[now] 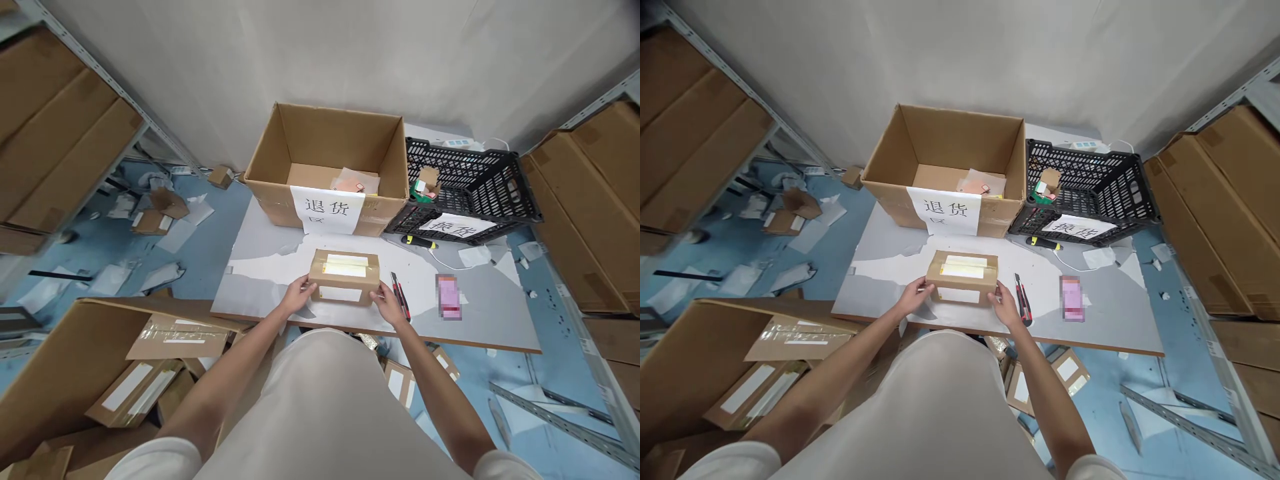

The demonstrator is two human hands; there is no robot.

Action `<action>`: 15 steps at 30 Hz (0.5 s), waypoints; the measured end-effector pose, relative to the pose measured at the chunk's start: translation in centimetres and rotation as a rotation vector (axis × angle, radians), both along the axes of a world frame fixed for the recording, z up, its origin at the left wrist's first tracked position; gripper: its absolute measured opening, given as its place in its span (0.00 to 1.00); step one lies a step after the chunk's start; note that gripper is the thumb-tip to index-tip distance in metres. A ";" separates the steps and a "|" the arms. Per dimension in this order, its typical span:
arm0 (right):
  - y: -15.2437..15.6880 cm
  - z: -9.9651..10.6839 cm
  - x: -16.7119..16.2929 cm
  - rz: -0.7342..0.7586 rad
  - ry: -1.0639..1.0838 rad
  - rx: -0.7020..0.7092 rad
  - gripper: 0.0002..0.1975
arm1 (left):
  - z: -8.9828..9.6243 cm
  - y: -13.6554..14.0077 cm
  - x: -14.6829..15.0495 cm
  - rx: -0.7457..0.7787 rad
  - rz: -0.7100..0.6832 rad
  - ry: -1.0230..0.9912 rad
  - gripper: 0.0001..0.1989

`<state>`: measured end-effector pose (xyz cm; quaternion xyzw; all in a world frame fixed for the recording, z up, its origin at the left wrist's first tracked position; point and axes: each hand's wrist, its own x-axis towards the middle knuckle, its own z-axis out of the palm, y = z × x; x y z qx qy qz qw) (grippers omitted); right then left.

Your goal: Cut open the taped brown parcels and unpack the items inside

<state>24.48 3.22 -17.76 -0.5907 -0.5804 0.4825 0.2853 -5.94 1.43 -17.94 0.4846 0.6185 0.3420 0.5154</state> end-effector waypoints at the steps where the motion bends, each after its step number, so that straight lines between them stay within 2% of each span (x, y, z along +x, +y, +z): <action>1: -0.1 0.5 0.1 -0.012 -0.044 0.021 0.25 | 0.4 -0.1 -0.1 0.012 0.009 0.000 0.25; 5: -0.3 1.9 0.0 -0.049 -0.275 0.072 0.24 | 1.3 0.1 0.2 0.052 0.040 0.065 0.23; 9: 0.2 1.4 -0.8 -0.079 -0.432 0.012 0.28 | 0.4 0.9 1.0 0.006 0.028 0.196 0.19; 15: 1.3 -0.4 -0.9 -0.055 -0.397 -0.075 0.31 | -1.7 2.0 1.3 -0.018 0.047 0.211 0.19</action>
